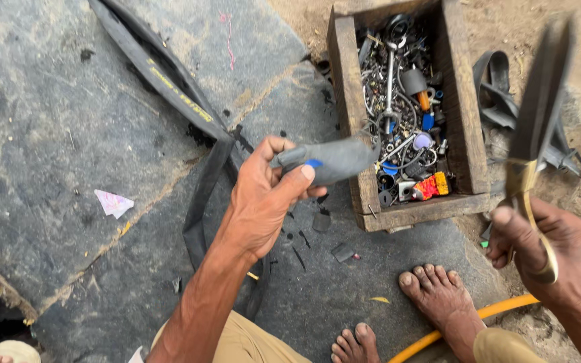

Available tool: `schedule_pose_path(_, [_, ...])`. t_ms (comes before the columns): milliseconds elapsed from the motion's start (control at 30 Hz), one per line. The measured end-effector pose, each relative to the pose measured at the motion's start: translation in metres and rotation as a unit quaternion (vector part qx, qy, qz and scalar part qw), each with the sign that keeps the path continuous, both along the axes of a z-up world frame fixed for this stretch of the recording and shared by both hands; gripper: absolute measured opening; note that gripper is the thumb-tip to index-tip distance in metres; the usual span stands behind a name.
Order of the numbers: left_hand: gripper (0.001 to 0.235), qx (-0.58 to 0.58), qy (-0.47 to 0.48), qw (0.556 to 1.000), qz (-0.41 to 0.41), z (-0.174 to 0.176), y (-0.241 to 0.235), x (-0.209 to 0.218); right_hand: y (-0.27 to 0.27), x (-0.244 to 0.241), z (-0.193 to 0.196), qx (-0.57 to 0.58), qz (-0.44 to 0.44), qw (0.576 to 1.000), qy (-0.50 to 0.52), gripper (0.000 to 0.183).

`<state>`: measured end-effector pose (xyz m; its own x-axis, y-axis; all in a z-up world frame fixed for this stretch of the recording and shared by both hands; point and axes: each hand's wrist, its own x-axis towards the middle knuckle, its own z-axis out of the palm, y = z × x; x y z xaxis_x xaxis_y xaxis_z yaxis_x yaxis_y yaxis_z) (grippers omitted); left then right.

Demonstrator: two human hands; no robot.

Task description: The person sits on the ground and uses large shears to cut small rectangular pieces from a long strip of black rubber. The cut pieces are dropped onto the ground next to a wooden box filled with tools and other items.

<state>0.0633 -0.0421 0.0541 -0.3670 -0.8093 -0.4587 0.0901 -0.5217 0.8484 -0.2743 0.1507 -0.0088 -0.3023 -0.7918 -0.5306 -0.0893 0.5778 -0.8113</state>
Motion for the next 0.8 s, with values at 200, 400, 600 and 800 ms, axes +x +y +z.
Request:
schedule_pose_path(200, [0.027, 0.033, -0.040, 0.995, 0.084, -0.020, 0.021, 0.013, 0.021, 0.018, -0.017, 0.077, 0.147, 0.986, -0.004, 0.025])
schedule_pose_path(400, [0.028, 0.031, 0.059, 0.990, 0.124, -0.029, 0.015, 0.005, 0.022, 0.034, -0.007, -0.003, 0.295, 0.949, -0.107, 0.046])
schedule_pose_path(600, [0.043, 0.037, 0.091, 0.988, 0.116, -0.019, 0.010, -0.005, 0.026, 0.035, 0.010, 0.015, 0.325, 0.940, -0.097, 0.061])
schedule_pose_path(800, [0.050, -0.053, 0.038, 0.996, 0.062, -0.011, 0.007, -0.011, 0.026, 0.035, 0.015, 0.036, 0.296, 0.951, -0.082, 0.063])
